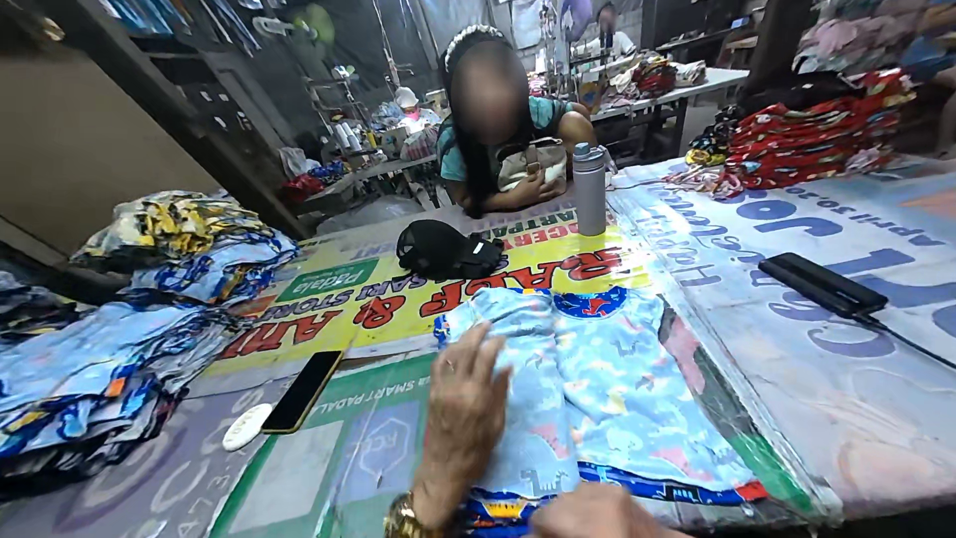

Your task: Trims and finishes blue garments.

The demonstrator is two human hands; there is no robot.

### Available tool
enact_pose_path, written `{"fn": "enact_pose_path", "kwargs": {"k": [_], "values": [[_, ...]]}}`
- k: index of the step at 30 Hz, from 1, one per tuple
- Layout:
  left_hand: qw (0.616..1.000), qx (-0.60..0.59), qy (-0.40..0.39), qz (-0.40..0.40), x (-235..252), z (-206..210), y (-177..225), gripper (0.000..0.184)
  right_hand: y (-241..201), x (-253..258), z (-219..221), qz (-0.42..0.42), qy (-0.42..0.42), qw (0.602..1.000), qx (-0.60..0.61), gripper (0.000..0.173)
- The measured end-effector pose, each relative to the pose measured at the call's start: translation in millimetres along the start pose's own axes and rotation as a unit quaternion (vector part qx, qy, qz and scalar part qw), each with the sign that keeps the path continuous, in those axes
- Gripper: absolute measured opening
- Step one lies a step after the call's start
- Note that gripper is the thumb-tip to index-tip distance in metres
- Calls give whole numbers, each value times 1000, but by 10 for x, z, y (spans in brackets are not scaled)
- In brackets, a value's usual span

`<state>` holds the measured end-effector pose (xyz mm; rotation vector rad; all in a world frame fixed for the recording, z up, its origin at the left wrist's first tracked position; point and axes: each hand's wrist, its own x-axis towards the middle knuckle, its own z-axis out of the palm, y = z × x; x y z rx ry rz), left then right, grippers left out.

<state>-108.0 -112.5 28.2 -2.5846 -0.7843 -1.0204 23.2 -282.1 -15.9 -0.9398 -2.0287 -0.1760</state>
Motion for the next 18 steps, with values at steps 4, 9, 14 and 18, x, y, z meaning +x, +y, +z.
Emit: {"fn": "enact_pose_path", "kwargs": {"k": [4,9,14,18], "values": [[974,-153,-165,-34,-410,313,-35,47,450,-442,-656,182,39,971,-153,17],[926,-46,-370,57,470,-107,121,41,729,-873,-928,378,-65,874,-299,47],[926,-143,-327,120,1467,339,731,32,743,-936,-877,394,-51,864,-308,21],[940,-182,-286,34,1552,1420,1019,42,699,-909,-921,430,-53,858,-275,27]]}}
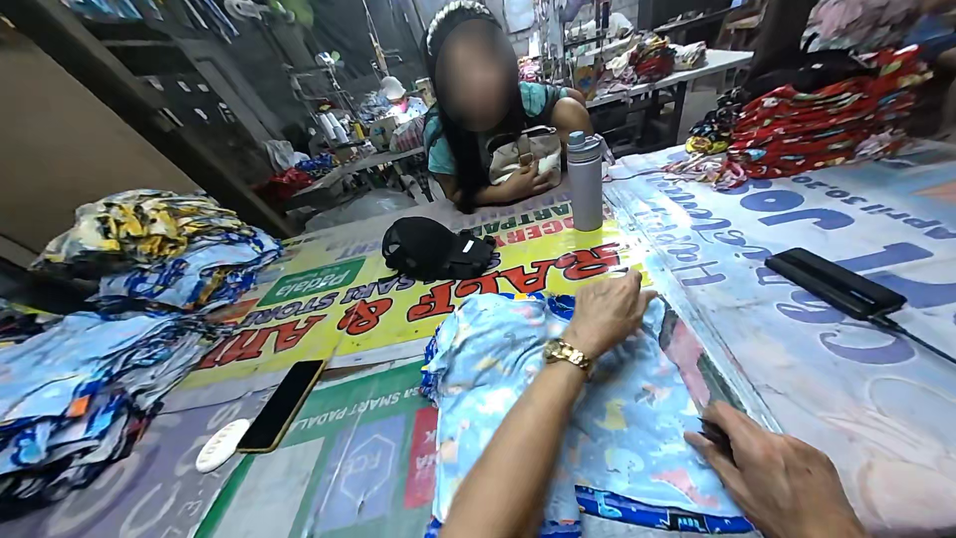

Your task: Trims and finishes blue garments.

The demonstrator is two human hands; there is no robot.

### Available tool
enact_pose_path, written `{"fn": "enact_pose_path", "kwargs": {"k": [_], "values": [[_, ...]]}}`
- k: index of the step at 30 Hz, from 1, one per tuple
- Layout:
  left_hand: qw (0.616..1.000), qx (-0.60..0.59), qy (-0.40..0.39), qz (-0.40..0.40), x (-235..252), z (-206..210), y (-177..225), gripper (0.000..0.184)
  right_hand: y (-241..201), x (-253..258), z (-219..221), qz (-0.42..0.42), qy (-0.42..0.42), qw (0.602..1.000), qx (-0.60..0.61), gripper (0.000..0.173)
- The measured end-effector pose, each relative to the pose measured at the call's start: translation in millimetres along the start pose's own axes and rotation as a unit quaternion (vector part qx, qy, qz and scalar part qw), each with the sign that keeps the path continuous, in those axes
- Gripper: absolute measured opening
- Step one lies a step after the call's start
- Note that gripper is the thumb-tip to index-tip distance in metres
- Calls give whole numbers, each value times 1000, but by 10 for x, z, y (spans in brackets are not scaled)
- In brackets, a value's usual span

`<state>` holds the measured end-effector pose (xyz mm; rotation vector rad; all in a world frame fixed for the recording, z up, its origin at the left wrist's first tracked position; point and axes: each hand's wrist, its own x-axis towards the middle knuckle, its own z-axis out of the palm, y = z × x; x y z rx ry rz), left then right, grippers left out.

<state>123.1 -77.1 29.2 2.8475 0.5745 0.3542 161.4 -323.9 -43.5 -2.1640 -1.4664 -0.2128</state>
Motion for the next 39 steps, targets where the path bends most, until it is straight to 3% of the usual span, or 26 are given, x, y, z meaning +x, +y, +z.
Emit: {"fn": "enact_pose_path", "kwargs": {"k": [3,6,10,13,17,21,27,30,34,35,39], "values": [[1000,17,-12,-10,53,504,-63,47,0,7,-32,10,-27,1000,2,33],[999,34,3,7,-17,521,-63,32,6,15,-39,8,-46,999,19,32],[1000,2,22,-18,-50,504,-76,33,5,6,-70,20,-43,998,44,32],[996,-28,89,-2,-57,475,-84,32,12,13,-61,13,-38,998,40,35],[975,-72,209,0,-85,378,-44,28,64,23,-22,-15,-36,998,50,29],[956,-167,232,-75,-113,248,7,27,63,7,-51,2,-39,996,75,40],[890,-323,302,-115,-102,157,7,22,144,-3,-14,-31,-19,997,71,21],[894,-340,273,-107,-88,182,-1,22,152,-24,-57,-11,-3,993,117,18],[947,-315,44,-43,-104,407,-148,34,74,-160,-129,22,-1,994,105,29],[952,-303,18,-23,-95,416,-163,39,35,-174,-154,20,-4,996,93,29],[975,-211,39,59,-128,145,-20,41,27,-190,-63,8,38,999,30,28]]}}
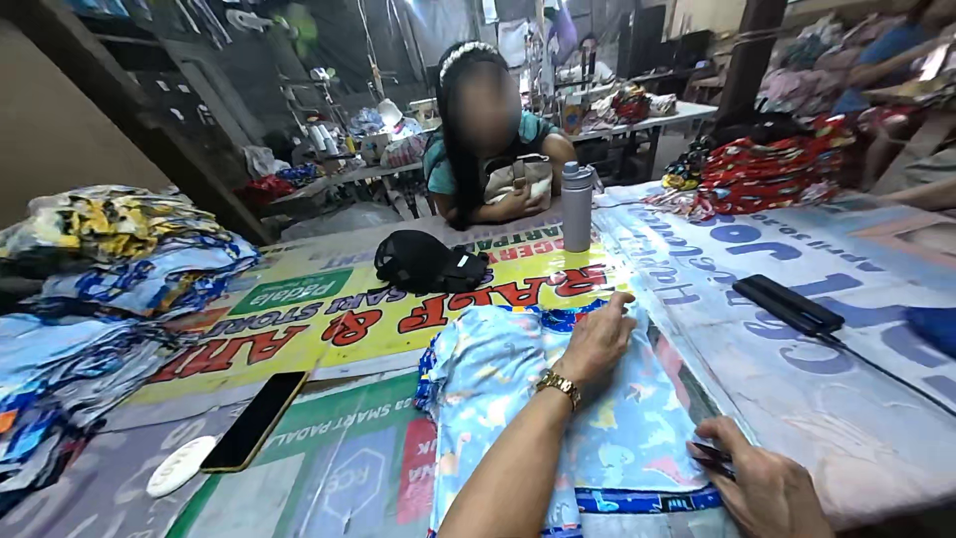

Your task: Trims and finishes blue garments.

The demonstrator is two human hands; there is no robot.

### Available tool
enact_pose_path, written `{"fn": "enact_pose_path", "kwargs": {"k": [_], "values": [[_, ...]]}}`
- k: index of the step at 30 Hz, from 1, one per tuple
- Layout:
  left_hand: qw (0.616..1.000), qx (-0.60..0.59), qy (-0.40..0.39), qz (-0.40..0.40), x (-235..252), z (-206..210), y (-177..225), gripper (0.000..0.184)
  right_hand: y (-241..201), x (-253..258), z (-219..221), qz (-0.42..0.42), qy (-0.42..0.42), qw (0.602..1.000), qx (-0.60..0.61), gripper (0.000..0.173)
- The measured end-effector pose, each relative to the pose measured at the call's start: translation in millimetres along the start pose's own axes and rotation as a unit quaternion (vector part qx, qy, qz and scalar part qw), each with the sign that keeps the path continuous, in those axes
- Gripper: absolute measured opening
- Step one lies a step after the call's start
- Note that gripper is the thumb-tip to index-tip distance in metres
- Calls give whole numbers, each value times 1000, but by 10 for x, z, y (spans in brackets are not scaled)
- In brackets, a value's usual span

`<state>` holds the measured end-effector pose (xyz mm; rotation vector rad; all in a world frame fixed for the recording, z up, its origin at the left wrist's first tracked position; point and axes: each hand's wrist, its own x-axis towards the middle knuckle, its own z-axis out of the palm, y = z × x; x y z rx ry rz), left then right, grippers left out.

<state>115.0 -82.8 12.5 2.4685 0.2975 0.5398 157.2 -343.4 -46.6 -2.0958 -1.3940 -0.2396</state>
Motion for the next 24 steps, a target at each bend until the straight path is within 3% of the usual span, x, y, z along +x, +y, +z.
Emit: {"fn": "enact_pose_path", "kwargs": {"k": [4,7,10,14,24], "values": [[984,146,-55,85,-176,-248,457,32,66,32,132,-15,66,997,-23,24],[962,214,-121,118,-639,-254,753,27,107,64,132,7,65,998,7,21],[955,233,-170,75,-1240,-169,785,39,85,68,109,21,62,997,32,18],[957,236,-163,36,-1758,78,525,61,107,95,121,38,61,997,31,17],[965,210,-159,-9,-1722,228,606,66,185,117,191,38,83,995,34,16]]}}
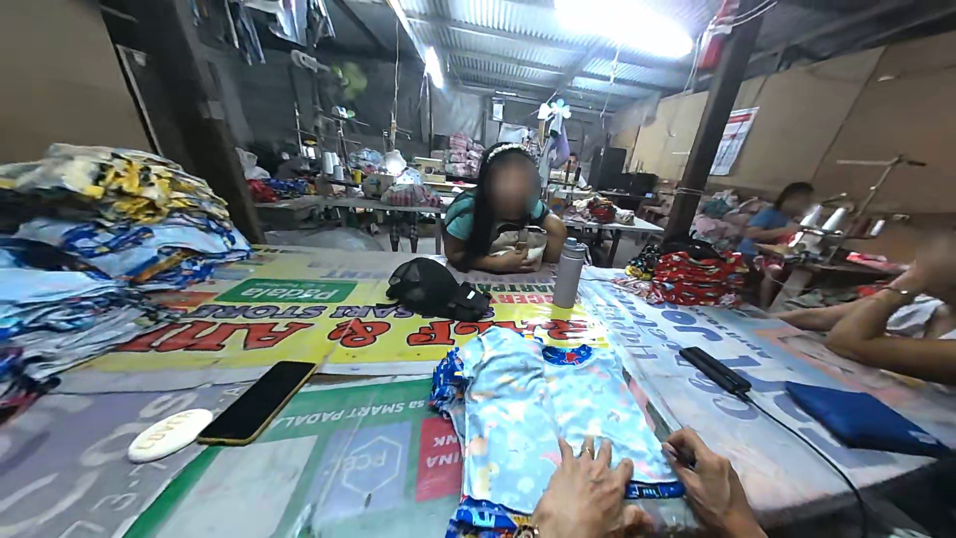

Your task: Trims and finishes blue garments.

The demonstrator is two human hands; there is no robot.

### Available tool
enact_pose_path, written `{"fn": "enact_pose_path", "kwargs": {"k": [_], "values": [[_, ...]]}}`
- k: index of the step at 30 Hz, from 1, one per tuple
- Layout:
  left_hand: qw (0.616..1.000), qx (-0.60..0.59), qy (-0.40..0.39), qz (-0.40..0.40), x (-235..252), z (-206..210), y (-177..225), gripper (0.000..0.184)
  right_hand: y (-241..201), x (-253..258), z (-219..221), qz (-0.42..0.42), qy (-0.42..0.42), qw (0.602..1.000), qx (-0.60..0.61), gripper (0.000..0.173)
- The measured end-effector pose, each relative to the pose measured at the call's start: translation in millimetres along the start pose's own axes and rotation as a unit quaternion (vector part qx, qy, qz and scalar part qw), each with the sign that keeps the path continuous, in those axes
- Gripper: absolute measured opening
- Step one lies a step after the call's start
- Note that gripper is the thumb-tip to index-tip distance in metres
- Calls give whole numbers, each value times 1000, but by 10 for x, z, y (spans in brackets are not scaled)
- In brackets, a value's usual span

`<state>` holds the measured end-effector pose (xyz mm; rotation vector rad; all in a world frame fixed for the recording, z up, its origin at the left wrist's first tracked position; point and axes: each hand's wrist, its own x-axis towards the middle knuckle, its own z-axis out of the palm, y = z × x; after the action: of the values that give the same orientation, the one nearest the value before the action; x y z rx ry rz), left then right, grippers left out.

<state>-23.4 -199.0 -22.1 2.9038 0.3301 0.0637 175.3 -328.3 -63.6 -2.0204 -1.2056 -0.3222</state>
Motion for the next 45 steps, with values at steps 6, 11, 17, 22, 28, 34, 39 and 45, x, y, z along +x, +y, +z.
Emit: {"fn": "enact_pose_path", "kwargs": {"k": [6,11,17,22,28,34,39,45], "values": [[1000,-7,10,-25,73,44,91,68,28,-10,1,3,14,1000,4,18],[999,-7,20,-47,8,76,67,70,6,-7,80,0,32,999,15,17],[998,-14,27,-53,-3,41,39,71,-60,-19,29,20,-3,1000,12,19],[997,-5,44,-60,175,-54,276,53,-107,-39,10,16,-16,1000,-4,21],[978,-2,204,-28,470,236,564,35,-32,11,-46,57,-61,989,124,23],[960,-28,279,-7,543,241,579,14,-101,105,-130,129,-53,941,309,13],[973,-17,229,-21,460,-33,512,15,-302,107,-138,191,4,872,452,17],[932,-288,215,-43,385,-398,109,15,-678,-40,122,108,60,857,500,44]]}}
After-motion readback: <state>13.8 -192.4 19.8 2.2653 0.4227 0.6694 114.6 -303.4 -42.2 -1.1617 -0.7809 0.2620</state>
